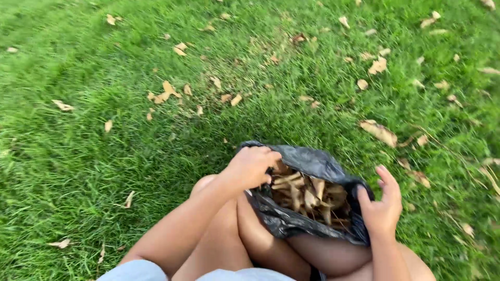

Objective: Picking up dry leaves from the grass and putting them into a black plastic bag.

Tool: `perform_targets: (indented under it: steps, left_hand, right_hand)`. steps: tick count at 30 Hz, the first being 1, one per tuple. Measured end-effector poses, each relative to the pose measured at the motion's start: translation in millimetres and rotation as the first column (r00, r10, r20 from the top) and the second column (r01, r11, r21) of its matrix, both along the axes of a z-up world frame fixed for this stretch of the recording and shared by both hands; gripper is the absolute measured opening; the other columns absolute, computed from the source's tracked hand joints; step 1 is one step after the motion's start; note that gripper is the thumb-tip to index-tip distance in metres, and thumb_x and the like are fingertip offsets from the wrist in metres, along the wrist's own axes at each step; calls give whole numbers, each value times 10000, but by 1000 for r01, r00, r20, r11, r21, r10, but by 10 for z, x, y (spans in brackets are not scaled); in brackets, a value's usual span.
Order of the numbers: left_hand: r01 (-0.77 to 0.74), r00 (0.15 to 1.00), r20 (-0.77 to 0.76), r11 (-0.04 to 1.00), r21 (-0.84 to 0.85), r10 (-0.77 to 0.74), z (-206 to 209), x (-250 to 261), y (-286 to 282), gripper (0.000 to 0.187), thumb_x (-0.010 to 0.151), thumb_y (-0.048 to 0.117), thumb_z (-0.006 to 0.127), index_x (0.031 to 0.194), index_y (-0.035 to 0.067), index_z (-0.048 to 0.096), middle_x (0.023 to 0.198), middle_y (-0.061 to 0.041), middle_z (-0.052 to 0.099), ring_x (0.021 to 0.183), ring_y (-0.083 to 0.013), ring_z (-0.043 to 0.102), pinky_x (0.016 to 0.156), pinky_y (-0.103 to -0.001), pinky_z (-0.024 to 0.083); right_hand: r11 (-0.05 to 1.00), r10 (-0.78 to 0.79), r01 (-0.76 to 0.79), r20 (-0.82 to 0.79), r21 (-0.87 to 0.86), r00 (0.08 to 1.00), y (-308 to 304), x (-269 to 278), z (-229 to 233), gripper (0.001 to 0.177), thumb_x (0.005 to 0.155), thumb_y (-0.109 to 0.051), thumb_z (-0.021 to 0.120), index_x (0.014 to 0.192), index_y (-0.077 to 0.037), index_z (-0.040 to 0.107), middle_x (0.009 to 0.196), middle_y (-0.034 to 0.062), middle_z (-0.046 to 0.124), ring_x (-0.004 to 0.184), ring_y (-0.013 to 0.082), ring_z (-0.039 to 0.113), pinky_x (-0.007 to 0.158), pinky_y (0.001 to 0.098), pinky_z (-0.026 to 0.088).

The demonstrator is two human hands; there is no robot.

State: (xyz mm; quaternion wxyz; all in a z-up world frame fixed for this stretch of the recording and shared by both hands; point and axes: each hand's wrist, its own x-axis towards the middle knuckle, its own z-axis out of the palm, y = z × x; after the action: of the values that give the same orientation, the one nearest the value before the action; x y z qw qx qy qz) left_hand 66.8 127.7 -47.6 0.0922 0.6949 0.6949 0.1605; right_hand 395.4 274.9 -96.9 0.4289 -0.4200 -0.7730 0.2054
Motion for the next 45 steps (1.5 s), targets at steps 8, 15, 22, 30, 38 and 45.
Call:
perform_targets:
  steps: [8,15,22,30,38,45]
  left_hand:
    - [-119,989,-62,964,239,138,-51,9,-82,174,628,252,865,739,152,777,1314,-124,615,1263,-398,507,1018,-536,374]
    - [-214,951,234,976,30,202,-50,-50,36,154,836,246,773,898,106,755,1029,-79,740,1039,-290,675,988,-489,446]
    - [-368,814,547,902,227,195,-180,-67,279,209,870,87,717,1071,68,771,1060,-94,766,985,-217,727,892,-349,552]
    - [-384,339,881,903,-191,331,-625,-399,350,284,934,84,663,1207,70,741,1063,10,765,910,-72,668,832,-232,535]
    - [-168,-12,945,931,-325,328,-889,-581,294,188,1036,127,652,1207,69,702,986,-20,687,819,-106,638,704,-279,546]
    - [-167,-579,810,958,-232,95,-582,-342,134,637,973,65,618,1564,237,455,1220,-121,728,985,-210,744,818,-385,629]
  right_hand:
    - [976,10,57,304,-210,953,-58,34,20,415,813,-269,828,1173,-81,741,1047,139,736,942,288,685,864,389,531]
    - [812,23,-86,-117,-577,993,166,137,-329,260,995,-275,658,1041,-37,754,787,-18,680,706,89,554,670,272,479]
    - [634,-81,-322,-475,-703,876,574,-27,-314,283,1036,-286,623,1028,-28,741,873,-26,729,737,86,614,712,261,502]
    - [199,-444,-612,-627,-766,640,677,-31,-432,319,1009,-375,625,1039,-83,748,965,53,779,818,222,724,818,394,585]
    - [92,-464,-697,-650,-711,602,852,-17,-729,462,1019,-504,566,1079,-85,749,996,82,787,837,259,742,828,442,592]
    - [64,-508,-691,-619,-720,599,709,27,-777,473,1062,-485,531,1112,-68,748,1042,91,772,845,245,734,810,416,598]
